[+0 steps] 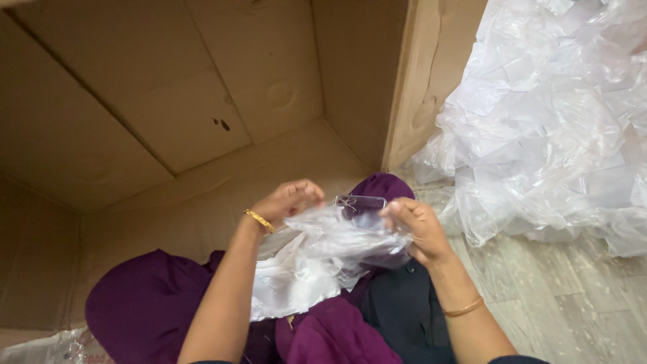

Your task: The person sits on the floor inside a large cardboard carton and packs clear plastic boxes. They open plastic bags, insert a plastic box into each bag, wrap the bag around it, and set the wrapped box aside, repeating the cycle.

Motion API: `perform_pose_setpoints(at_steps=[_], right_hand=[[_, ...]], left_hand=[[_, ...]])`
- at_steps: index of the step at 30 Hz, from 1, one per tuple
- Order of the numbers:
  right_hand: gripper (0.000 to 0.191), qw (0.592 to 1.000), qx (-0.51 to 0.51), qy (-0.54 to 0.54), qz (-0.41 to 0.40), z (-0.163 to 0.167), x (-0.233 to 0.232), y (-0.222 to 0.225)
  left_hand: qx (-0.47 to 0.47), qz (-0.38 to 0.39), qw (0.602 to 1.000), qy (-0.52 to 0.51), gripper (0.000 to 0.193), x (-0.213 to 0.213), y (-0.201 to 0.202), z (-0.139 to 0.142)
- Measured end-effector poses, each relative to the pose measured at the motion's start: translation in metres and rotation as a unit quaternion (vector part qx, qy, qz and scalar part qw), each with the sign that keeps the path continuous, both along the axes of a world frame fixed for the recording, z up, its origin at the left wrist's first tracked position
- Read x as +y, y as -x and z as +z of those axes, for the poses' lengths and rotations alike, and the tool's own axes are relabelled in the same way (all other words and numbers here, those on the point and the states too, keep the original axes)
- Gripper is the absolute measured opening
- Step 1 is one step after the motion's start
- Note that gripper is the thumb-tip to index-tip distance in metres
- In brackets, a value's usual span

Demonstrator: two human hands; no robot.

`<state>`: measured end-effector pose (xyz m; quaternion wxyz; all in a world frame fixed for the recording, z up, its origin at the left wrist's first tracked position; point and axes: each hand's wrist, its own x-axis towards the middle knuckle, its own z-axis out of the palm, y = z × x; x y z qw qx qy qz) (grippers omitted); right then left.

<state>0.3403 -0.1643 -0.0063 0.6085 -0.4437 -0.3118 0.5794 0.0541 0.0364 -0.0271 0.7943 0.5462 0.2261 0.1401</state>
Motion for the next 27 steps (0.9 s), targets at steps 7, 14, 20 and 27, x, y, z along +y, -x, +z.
perform_pose_setpoints(at_steps=[7,14,20,27], right_hand=[[0.031,0.974,-0.181,-0.018,-0.134,0.003,0.026,0.020],[0.039,1.000,-0.012,0.017,0.001,-0.005,0.018,-0.001],[0.036,0.971,0.188,-0.132,0.065,0.004,0.004,-0.002],[0.010,0.998,-0.015,-0.042,-0.051,0.008,0.028,0.001]], left_hand=[[0.028,-0.026,0.975,-0.218,0.056,-0.025,-0.035,0.028],[-0.072,0.089,0.993,-0.027,0.036,-0.021,-0.030,0.009],[-0.137,0.053,0.989,-0.011,0.024,-0.028,-0.020,0.002],[0.180,-0.003,0.944,-0.276,0.030,-0.006,-0.035,-0.042]])
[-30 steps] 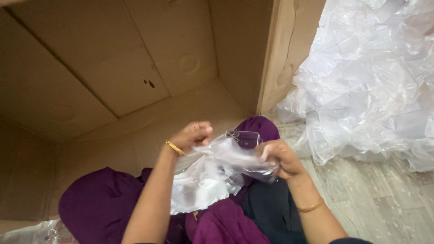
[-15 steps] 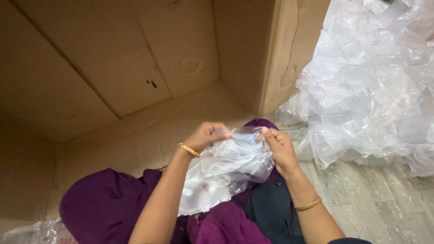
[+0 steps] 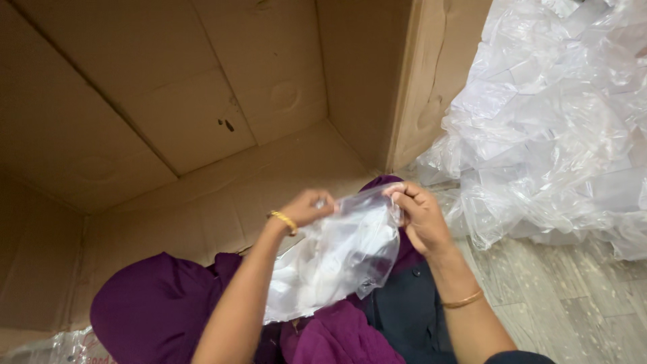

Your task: The person sits on the floor inside a large cardboard carton and packs clear plastic boxes. They open plastic bags, insert a plastic box into each bag, wrap the bag around it, and set the wrapped box aside, repeating the cycle.

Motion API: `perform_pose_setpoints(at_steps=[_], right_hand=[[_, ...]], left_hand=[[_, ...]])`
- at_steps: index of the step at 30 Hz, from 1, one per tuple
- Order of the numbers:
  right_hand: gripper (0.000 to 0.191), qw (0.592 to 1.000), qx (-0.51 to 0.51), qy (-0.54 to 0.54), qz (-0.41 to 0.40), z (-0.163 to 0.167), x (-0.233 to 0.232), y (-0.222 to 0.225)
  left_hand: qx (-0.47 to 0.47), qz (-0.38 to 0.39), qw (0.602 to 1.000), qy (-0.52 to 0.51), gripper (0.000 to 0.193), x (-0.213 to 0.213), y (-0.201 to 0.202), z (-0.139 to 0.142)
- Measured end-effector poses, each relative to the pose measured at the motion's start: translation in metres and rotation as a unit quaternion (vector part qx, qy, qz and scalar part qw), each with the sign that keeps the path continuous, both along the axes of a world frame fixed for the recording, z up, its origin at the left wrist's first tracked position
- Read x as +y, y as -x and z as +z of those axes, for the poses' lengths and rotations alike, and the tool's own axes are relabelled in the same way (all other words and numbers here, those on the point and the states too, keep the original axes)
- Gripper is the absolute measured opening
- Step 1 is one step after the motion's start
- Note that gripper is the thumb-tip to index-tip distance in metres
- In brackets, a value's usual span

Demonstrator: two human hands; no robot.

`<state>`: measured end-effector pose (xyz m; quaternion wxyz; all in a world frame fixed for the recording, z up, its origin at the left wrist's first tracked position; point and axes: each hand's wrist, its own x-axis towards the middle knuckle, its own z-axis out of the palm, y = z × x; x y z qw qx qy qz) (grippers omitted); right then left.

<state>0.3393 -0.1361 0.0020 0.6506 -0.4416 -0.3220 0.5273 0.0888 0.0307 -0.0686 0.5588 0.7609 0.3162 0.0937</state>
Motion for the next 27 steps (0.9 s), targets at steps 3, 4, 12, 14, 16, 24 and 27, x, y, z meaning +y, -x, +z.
perform_pose_setpoints(at_steps=[3,4,12,14,16,24,27], right_hand=[[0.013,0.968,-0.220,0.075,-0.091,-0.021,0.013,0.003],[0.014,0.935,-0.331,0.075,-0.106,-0.028,0.015,0.000],[0.035,0.978,-0.160,0.018,-0.129,-0.037,0.011,-0.019],[0.021,0.978,-0.122,-0.018,-0.170,-0.028,0.009,-0.032],[0.015,0.979,-0.092,-0.027,-0.182,-0.025,0.013,-0.044],[0.021,0.944,-0.273,0.141,-0.123,-0.081,0.005,-0.054],[0.024,0.957,-0.252,0.128,-0.065,-0.072,0.011,-0.059]], left_hand=[[-0.024,0.121,0.984,-0.131,0.029,0.010,-0.036,-0.037],[0.001,0.131,0.980,-0.152,0.029,0.006,-0.049,-0.046],[-0.217,0.218,0.836,0.454,0.024,-0.027,-0.094,-0.013],[-0.314,0.188,0.792,0.489,0.019,-0.029,-0.105,0.001],[-0.343,0.224,0.855,0.318,0.021,-0.028,-0.118,0.005],[-0.087,0.287,0.953,-0.037,0.027,-0.033,-0.122,-0.030],[0.035,0.224,0.973,-0.039,0.041,-0.029,-0.120,-0.012]])
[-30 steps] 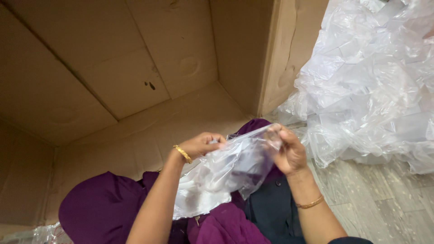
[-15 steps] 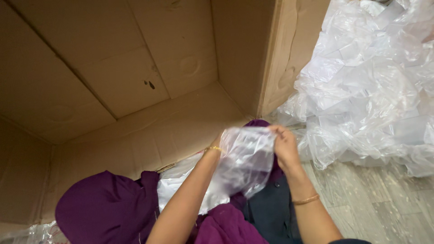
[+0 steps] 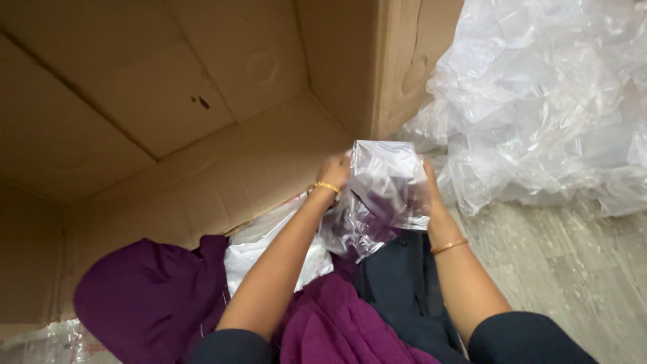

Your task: The person sits on the floor inside a large cardboard carton and packs clear plastic boxes. They open plastic bags, insert a plastic box into each bag, wrap the bag around it, and set the wrapped box aside, repeating the cycle.

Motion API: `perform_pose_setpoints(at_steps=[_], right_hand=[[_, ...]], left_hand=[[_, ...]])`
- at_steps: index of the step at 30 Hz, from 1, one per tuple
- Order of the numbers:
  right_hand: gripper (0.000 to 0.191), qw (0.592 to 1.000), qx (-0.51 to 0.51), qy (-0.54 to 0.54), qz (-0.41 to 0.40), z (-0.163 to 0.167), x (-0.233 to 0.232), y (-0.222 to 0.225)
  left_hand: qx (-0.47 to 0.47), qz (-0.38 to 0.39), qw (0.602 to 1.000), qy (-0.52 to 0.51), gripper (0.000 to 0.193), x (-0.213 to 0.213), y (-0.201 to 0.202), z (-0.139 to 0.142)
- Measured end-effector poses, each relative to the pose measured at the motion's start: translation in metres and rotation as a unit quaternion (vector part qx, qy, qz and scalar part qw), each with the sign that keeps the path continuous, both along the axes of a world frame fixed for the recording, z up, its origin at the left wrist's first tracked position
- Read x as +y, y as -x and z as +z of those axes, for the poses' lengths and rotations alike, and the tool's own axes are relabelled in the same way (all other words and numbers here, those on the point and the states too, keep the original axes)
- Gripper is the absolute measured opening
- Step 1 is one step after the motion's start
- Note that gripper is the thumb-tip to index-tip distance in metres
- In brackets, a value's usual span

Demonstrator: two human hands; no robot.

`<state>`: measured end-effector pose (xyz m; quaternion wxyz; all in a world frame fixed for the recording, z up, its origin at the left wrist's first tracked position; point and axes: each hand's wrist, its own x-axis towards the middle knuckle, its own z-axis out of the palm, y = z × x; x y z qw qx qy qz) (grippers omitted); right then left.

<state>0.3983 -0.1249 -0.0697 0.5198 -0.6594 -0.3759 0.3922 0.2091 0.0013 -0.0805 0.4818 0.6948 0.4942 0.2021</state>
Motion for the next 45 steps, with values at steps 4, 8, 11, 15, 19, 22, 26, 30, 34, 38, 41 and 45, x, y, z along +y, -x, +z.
perform_pose_setpoints(at_steps=[4,8,11,15,19,22,26,30,34,38,41,45], right_hand=[[0.028,0.952,0.238,-0.122,0.151,0.052,0.009,-0.003],[0.033,0.857,0.401,-0.262,0.189,0.095,-0.009,0.018],[0.037,0.826,0.439,-0.307,0.175,0.108,-0.011,0.026],[0.042,0.866,0.383,-0.305,0.105,0.106,-0.009,0.002],[0.048,0.909,0.241,-0.322,-0.113,0.110,-0.015,-0.081],[0.056,0.875,0.153,-0.318,-0.332,0.112,-0.022,-0.154],[0.067,0.766,0.162,-0.372,-0.499,0.123,0.007,-0.237],[0.067,0.787,0.148,-0.349,-0.487,0.144,0.024,-0.278],[0.067,0.840,0.227,-0.302,-0.389,0.161,0.026,-0.288],[0.073,0.886,0.077,-0.236,-0.392,0.164,0.039,-0.239],[0.079,0.896,-0.178,-0.218,-0.344,0.155,0.059,-0.178],[0.096,0.790,-0.520,-0.283,-0.160,0.147,0.104,-0.104]], left_hand=[[-0.137,-0.074,0.977,-0.142,0.040,0.015,-0.016,0.068],[-0.080,-0.127,0.978,-0.145,0.046,0.034,-0.020,0.126],[-0.029,-0.165,0.978,-0.123,0.047,0.036,-0.019,0.134],[-0.099,-0.171,0.958,-0.209,0.039,0.025,0.002,0.117],[0.133,-0.141,0.948,-0.253,0.063,0.033,0.084,0.089],[0.395,-0.163,0.886,-0.182,0.055,0.039,0.123,0.053],[0.474,-0.147,0.838,-0.227,0.065,0.018,0.134,-0.010],[0.514,-0.052,0.812,-0.272,0.054,0.014,0.121,-0.043],[0.547,-0.002,0.762,-0.347,0.056,0.007,0.115,-0.044],[0.568,-0.078,0.749,-0.331,0.059,0.008,0.117,-0.034],[0.534,-0.084,0.792,-0.285,0.061,0.017,0.125,-0.023],[0.527,-0.109,0.787,-0.303,0.041,0.035,0.141,-0.017]])
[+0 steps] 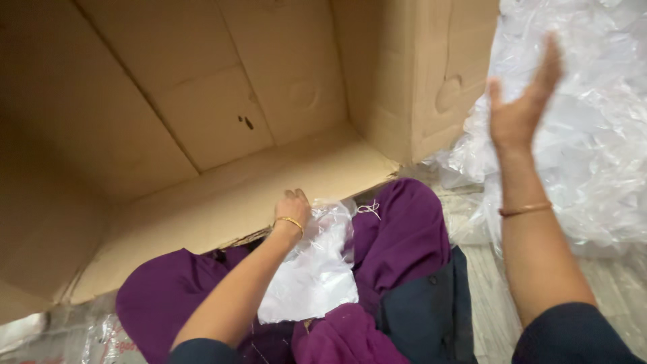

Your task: The person sits on the floor inside a large cardboard carton and packs clear plastic boxes. They open plastic bags, insert a plastic box into each bag, wrap the bag around it, and set the wrapped box aside, repeating the cycle.

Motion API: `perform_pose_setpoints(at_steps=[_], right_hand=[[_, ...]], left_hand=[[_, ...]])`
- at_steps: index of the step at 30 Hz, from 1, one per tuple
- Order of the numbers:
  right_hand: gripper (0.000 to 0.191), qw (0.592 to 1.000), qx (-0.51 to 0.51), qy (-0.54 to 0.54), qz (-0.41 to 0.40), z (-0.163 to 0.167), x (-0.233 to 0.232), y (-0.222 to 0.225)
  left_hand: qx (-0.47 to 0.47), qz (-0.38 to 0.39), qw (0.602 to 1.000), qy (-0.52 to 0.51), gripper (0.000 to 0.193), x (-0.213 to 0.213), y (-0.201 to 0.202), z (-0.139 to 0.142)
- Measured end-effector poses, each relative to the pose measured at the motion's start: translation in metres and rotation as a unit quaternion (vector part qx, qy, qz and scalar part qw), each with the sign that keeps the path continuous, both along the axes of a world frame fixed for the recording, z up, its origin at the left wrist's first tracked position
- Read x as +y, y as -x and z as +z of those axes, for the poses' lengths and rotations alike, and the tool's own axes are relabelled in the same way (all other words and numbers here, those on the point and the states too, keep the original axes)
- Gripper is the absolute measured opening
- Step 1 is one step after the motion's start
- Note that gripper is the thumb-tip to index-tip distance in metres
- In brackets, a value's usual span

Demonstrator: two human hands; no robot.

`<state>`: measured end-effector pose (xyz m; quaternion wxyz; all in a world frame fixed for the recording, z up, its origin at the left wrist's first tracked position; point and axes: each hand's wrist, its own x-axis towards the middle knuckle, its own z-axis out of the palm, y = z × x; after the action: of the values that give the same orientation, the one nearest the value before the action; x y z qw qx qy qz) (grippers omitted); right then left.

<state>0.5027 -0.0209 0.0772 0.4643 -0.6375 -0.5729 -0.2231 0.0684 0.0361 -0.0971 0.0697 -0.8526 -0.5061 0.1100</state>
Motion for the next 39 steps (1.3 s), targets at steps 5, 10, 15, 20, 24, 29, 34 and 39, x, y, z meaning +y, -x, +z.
perform_pose_setpoints(at_steps=[5,10,15,20,24,29,34,39], right_hand=[[0.109,0.982,0.094,0.143,0.083,-0.009,0.057,0.069],[0.119,0.963,0.079,0.253,0.054,-0.015,0.082,0.091],[0.103,0.958,0.085,0.259,0.093,-0.019,0.078,0.104],[0.094,0.989,-0.012,0.145,0.038,0.006,0.054,0.155],[0.071,0.915,0.085,0.180,0.350,0.025,0.028,0.228],[0.084,0.735,0.162,0.287,0.593,0.000,-0.008,0.298],[0.025,0.750,0.532,0.203,0.336,-0.020,-0.025,0.256],[0.020,0.840,0.416,0.191,0.291,-0.030,-0.078,0.231]], left_hand=[[0.005,-0.013,0.999,0.040,0.036,0.012,0.011,0.006],[-0.024,-0.039,0.996,0.079,0.027,0.011,0.031,0.041],[0.017,-0.068,0.983,0.171,0.031,0.004,0.044,0.078],[-0.272,-0.072,0.944,0.173,0.031,0.010,0.063,0.122],[-0.597,0.012,0.791,0.136,0.026,-0.002,0.069,0.160],[-0.767,-0.020,0.641,-0.015,0.024,-0.025,0.061,0.189],[-0.601,0.148,0.784,0.039,0.019,-0.057,0.105,0.163],[-0.365,-0.075,0.899,0.228,0.023,-0.096,0.096,0.068]])
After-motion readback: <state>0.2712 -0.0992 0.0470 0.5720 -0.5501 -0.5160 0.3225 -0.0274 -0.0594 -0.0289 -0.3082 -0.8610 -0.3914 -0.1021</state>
